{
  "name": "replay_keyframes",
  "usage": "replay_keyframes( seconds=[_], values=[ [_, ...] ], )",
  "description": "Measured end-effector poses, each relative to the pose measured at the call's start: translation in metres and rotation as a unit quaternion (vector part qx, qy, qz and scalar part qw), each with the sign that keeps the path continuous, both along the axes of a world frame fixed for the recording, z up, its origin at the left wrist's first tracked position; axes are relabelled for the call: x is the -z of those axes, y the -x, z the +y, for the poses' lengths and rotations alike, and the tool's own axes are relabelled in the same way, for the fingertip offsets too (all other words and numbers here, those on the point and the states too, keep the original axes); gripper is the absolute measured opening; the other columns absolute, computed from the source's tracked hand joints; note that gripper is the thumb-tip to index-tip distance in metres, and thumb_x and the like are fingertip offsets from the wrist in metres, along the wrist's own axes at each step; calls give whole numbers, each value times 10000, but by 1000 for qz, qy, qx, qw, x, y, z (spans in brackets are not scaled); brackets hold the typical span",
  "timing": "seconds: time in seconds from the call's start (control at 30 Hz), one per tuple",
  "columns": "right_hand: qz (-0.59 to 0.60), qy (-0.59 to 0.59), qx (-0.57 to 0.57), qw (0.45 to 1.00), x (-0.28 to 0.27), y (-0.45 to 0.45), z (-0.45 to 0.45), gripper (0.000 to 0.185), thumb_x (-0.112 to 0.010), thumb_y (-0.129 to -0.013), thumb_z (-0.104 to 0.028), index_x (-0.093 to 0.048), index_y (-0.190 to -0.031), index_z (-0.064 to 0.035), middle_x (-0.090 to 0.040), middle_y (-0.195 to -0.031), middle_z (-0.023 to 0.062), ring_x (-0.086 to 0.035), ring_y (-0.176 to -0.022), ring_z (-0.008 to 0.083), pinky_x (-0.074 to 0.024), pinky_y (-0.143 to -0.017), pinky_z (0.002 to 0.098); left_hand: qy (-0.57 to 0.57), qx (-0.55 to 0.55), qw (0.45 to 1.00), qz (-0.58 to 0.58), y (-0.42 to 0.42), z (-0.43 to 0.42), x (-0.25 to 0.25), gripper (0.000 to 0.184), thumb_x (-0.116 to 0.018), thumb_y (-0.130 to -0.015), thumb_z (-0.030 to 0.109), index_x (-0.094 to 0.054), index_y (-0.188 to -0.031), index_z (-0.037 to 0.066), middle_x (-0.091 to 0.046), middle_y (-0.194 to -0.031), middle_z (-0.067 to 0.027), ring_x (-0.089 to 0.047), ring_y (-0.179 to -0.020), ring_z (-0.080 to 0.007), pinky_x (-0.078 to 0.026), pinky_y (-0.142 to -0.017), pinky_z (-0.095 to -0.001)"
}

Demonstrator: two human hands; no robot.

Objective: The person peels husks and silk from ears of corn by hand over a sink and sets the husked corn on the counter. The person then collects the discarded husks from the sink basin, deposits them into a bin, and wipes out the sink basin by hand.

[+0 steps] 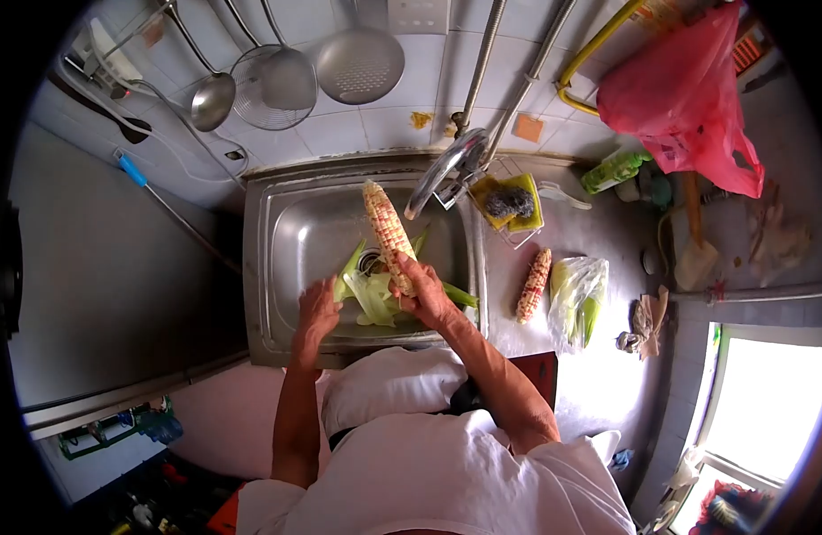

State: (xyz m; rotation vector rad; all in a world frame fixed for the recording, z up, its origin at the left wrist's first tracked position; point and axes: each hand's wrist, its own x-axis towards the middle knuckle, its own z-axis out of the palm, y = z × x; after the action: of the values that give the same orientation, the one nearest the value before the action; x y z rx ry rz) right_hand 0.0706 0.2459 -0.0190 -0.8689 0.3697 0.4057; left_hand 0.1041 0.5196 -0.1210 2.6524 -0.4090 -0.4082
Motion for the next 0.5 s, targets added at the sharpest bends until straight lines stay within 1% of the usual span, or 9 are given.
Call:
replay_keyframes(
  seconds=[0.07, 0.1, 0.13, 0.17, 0.2, 0.27, 0.37, 0.47, 0.5],
  values=[
    [-39, 41, 3, 998, 9, 1, 6, 518, -618, -975, -532, -600, -1123, -37, -587, -717, 37, -433, -513, 76, -346, -466, 229, 102, -7, 967, -234, -20, -18, -10, 480, -561, -1019, 329, -508, -1317, -43, -607, -1292, -220, -624, -1148, -384, -536, -908, -420],
    [-75, 81, 9, 994, 12, 4, 10, 499, -652, -965, -501, -596, -1144, -38, -607, -761, 37, -487, -562, 81, -407, -514, 235, 102, -6, 967, -233, -28, -31, -28, 480, -561, -1019, 329, -508, -1317, -43, -607, -1292, -220, -624, -1148, -384, -536, -908, -420],
    [-74, 82, 9, 994, 10, 7, 13, 499, -652, -965, -501, -596, -1144, -38, -607, -761, 37, -487, -562, 81, -407, -514, 235, 311, -98, 944, -59, -35, -49, -57, 530, -546, -1029, 382, -490, -1341, -43, -623, -1274, -203, -639, -1144, -346, -536, -921, -400],
    [-95, 111, -19, 989, 6, 9, 15, 490, -677, -959, -461, -587, -1192, -40, -629, -814, 40, -544, -653, 91, -455, -600, 249, 495, -183, 841, 118, -39, -65, -82, 582, -531, -1040, 435, -473, -1365, -43, -640, -1257, -186, -653, -1140, -308, -536, -934, -380],
    [-117, 141, -47, 982, 4, 10, 17, 492, -702, -953, -422, -578, -1239, -41, -651, -868, 42, -600, -743, 101, -504, -686, 263, 496, -185, 841, 116, -38, -80, -101, 582, -531, -1040, 435, -473, -1365, -43, -640, -1257, -186, -653, -1140, -308, -536, -934, -380],
    [-141, 239, -125, 953, 23, 11, 19, 616, -728, -950, -330, -468, -1410, -12, -640, -1127, 53, -620, -971, 133, -526, -876, 314, 633, -171, 728, 199, -35, -100, -124, 682, -408, -1050, 571, -503, -1385, -16, -670, -1182, -162, -680, -1083, -256, -526, -959, -364],
    [-172, 189, -84, 963, 4, 11, 34, 662, -717, -936, -402, -455, -1389, 5, -624, -1168, 86, -597, -1070, 172, -482, -944, 327, 639, -238, 696, 225, -40, -105, -102, 658, -366, -1068, 555, -557, -1339, -13, -705, -1063, -127, -700, -986, -225, -537, -914, -335],
    [-218, 278, 12, 936, -8, -2, 47, 718, -657, -960, -504, -417, -1405, 7, -610, -1225, 149, -600, -1091, 224, -472, -975, 371, 578, -240, 747, 222, -22, -118, -102, 676, -318, -1074, 568, -598, -1300, -5, -720, -1017, -101, -683, -968, -190, -534, -882, -309],
    [-207, 309, 17, 928, -7, -4, 48, 657, -592, -991, -515, -456, -1366, 7, -629, -1170, 152, -612, -1058, 232, -481, -948, 377, 607, -234, 727, 220, -22, -121, -99, 695, -312, -1070, 587, -617, -1294, 5, -710, -1095, -91, -665, -979, -175, -525, -875, -306]
  ],
)
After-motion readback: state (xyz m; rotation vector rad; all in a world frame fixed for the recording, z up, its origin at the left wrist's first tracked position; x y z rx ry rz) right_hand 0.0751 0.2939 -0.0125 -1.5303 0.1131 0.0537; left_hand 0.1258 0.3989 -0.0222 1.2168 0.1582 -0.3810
